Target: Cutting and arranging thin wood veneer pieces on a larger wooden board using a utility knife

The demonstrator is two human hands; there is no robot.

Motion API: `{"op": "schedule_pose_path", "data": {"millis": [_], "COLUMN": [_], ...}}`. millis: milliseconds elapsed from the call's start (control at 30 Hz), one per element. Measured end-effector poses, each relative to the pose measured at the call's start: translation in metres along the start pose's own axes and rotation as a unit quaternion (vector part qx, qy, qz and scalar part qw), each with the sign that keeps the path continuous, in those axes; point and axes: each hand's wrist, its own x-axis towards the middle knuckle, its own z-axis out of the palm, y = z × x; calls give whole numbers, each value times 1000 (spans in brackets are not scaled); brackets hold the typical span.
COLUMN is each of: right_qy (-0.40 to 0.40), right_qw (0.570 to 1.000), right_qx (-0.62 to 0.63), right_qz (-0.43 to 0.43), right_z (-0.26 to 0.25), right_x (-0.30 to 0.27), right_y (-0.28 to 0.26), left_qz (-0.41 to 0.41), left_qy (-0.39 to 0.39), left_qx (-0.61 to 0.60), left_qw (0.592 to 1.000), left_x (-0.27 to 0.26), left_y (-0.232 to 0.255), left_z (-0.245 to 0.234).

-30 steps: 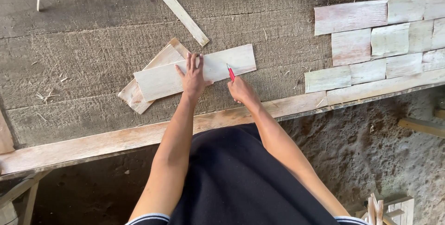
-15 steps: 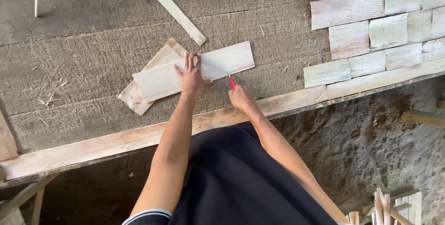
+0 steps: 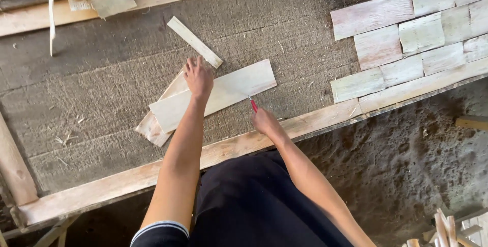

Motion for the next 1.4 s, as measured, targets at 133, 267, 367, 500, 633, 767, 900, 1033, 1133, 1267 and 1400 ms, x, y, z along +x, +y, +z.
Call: {"op": "schedule_pose_path", "data": {"millis": [133,267,367,500,633,767,900,1033,1133,1267,1400], "right_qy": [-29,-37,-49,-59,-74,-86,-94,-89,-133,-153,-165], "right_qw": [999,999,998,997,995,995,994,995,987,942,932], "right_qx": [-18,-14,-23,-31,-50,-45,-54,-40,90,298,322], "right_qz": [6,21,33,39,34,28,5,-8,12,22,-14], "right_z": [-12,-11,-16,-25,-22,-29,-29,-1,-2,16,6], "right_x": [-5,9,10,5,3,-2,7,72,91,116,110], "right_y": [-12,-6,-9,-13,-11,-7,5,57,74,96,110], "left_qz": [-75,-110,-131,-152,-159,-150,-107,-76,-31,-20,-11], "left_qy": [10,-28,-61,-30,-31,-45,-106,-150,-156,-147,-161], "left_qx": [-41,-5,-13,-74,-77,-192,-379,-431,-521,-565,-552], "left_qw": [996,993,989,985,984,969,913,887,838,811,818], "left_x": [46,60,57,61,46,39,9,-47,-91,-134,-160], "left_y": [6,29,36,30,33,22,30,51,72,89,99], "left_z": [11,3,3,22,5,21,-16,-48,-75,-94,-106]}}
